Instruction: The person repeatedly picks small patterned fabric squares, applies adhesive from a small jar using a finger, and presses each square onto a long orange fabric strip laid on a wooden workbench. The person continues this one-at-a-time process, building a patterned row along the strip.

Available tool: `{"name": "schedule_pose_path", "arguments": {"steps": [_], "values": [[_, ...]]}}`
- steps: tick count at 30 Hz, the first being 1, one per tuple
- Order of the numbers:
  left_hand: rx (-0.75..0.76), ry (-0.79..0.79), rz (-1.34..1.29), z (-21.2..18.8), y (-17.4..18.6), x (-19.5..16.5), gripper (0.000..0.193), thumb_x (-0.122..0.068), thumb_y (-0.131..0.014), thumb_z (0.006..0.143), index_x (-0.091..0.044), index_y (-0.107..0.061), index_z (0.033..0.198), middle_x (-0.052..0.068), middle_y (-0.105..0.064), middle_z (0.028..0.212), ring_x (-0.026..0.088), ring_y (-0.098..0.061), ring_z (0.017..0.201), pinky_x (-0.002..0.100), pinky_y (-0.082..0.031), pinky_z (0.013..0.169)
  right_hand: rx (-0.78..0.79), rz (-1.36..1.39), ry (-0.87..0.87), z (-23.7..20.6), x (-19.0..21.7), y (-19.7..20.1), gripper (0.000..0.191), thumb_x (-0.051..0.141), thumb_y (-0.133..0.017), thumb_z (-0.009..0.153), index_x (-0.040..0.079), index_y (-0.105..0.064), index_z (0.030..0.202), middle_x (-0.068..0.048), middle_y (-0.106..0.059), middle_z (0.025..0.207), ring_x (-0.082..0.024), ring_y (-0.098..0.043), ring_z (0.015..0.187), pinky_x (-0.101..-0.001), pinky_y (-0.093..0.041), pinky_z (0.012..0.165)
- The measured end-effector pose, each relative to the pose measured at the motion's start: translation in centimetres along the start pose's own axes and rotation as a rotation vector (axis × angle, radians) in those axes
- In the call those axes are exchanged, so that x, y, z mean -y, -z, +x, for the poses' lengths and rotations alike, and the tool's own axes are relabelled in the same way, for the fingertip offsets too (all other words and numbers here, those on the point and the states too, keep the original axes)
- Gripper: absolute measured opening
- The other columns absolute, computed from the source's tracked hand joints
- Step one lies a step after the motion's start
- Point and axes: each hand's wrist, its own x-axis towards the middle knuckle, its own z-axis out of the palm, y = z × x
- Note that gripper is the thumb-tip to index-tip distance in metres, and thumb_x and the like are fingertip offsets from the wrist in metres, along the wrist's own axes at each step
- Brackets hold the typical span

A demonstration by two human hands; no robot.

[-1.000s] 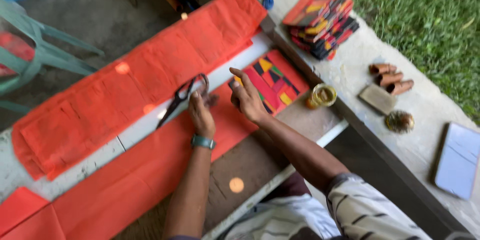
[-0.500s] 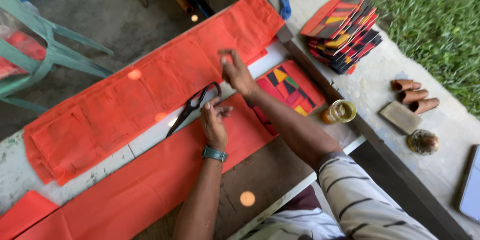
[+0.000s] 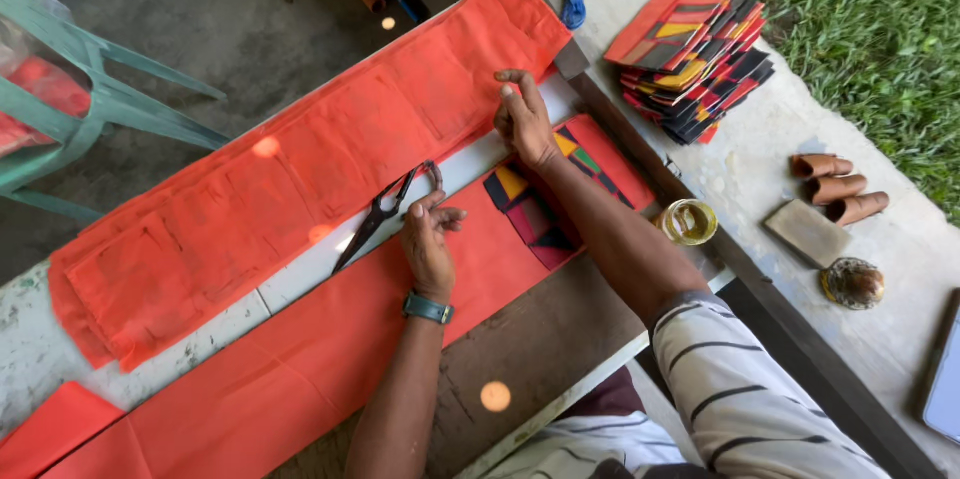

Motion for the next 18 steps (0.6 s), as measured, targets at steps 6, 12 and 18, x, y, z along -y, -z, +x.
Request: {"name": "schedule_pose_path", "arguments": {"steps": [6,12,18], "values": [[0.020,0.034,0.016,0.3,0.1,0.2,0.066,-0.055,-0.037,0.107,0.005,-0.057,0.125,0.015,-0.070,0.096,0.018,-0.064,0.085,0.032,-0.052,0.079,0.034,-0.153,0.177,-5.2,0.8,2.8,0.041,0.033,-0.047,0.115,0.003,-0.050,0.142,0.001,-0.043,0.069,-0.010,-0.039,0.060,-0.0273,-0.032,0.054],[0.023,0.067,0.092,0.9,0.1,-0.4,0.068,-0.058,-0.037,0.105,0.004,-0.059,0.123,0.013,-0.070,0.094,0.018,-0.063,0.083,0.032,-0.052,0.077,-0.034,-0.195,0.215,-8.6,0.2,4.5,0.046,0.039,-0.046,0.115,0.002,-0.052,0.141,0.001,-0.047,0.070,-0.010,-0.042,0.059,-0.0268,-0.034,0.055],[0.038,0.058,0.045,1.2,-0.2,-0.9,0.070,-0.057,-0.039,0.106,0.007,-0.061,0.122,0.015,-0.069,0.093,0.020,-0.064,0.086,0.033,-0.052,0.079,-0.120,-0.110,0.249,-11.5,-1.1,5.6,0.045,0.033,-0.043,0.106,0.004,-0.045,0.141,0.002,-0.045,0.060,-0.009,-0.041,0.049,-0.0249,-0.031,0.045]]}}
